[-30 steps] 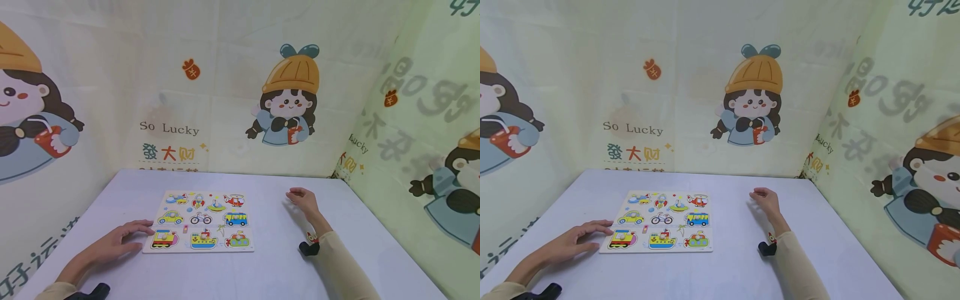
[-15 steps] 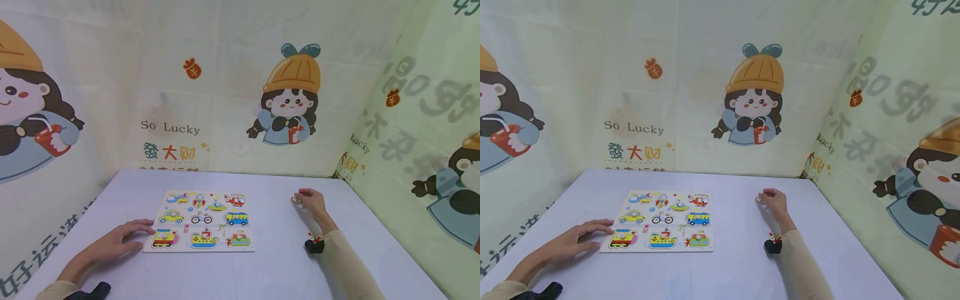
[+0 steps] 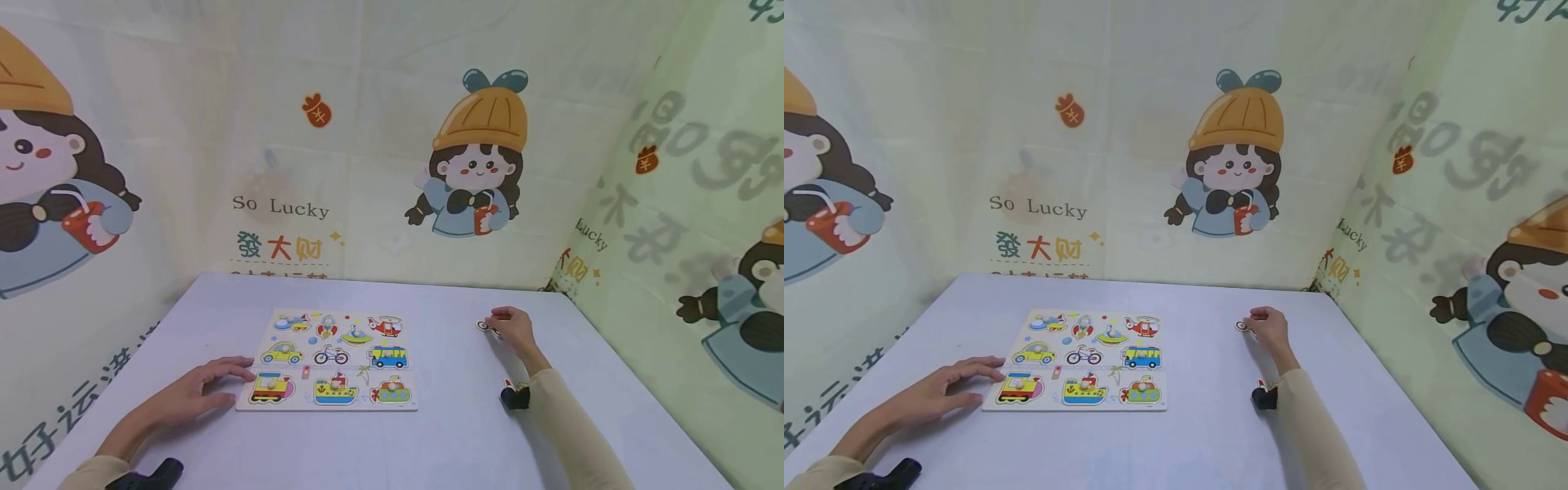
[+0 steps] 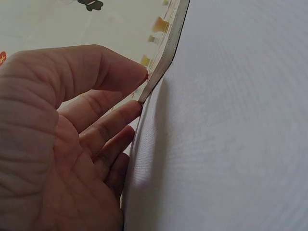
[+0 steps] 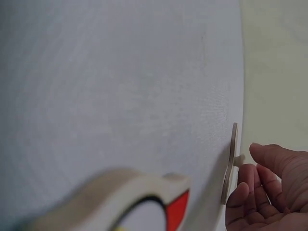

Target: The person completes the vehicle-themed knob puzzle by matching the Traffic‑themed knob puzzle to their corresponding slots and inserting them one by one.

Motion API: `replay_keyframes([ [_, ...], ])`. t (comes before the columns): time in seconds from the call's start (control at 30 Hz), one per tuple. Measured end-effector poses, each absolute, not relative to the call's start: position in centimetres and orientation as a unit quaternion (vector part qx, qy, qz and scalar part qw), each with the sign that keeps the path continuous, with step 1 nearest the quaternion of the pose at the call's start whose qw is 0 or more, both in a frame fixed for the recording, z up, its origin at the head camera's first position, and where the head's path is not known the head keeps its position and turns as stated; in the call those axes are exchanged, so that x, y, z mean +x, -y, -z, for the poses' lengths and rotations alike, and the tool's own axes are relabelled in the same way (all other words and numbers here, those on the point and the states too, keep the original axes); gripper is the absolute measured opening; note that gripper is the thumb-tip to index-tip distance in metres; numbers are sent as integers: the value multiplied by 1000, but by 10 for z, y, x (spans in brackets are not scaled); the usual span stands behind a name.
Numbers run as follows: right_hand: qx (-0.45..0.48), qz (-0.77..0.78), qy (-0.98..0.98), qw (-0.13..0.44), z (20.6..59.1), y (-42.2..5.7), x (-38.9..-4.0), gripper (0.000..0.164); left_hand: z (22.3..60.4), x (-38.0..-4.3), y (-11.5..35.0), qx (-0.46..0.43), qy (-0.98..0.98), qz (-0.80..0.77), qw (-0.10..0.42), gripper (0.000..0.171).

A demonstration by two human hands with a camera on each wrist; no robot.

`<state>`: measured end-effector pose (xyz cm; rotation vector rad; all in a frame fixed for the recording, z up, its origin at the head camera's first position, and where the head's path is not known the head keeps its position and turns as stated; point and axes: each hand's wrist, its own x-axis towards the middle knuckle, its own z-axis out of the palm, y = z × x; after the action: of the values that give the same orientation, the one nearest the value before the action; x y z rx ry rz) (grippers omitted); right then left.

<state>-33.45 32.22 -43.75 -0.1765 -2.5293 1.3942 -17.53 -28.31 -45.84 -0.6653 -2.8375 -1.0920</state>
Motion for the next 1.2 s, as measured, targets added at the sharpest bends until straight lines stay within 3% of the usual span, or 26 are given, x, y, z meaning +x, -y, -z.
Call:
replay_keyframes([
  [0.27, -41, -455, 881, 126, 436, -323, -334, 26, 460, -176, 285, -216, 917, 335, 19, 29],
  [0.73, -40, -398, 909, 117, 440, -324, -339, 26, 460, -176, 284, -214, 911, 351, 21, 28],
  [1.2, -56, -448, 886, 104, 436, -321, -330, 33, 459, -176, 285, -217, 912, 347, 14, 29],
])
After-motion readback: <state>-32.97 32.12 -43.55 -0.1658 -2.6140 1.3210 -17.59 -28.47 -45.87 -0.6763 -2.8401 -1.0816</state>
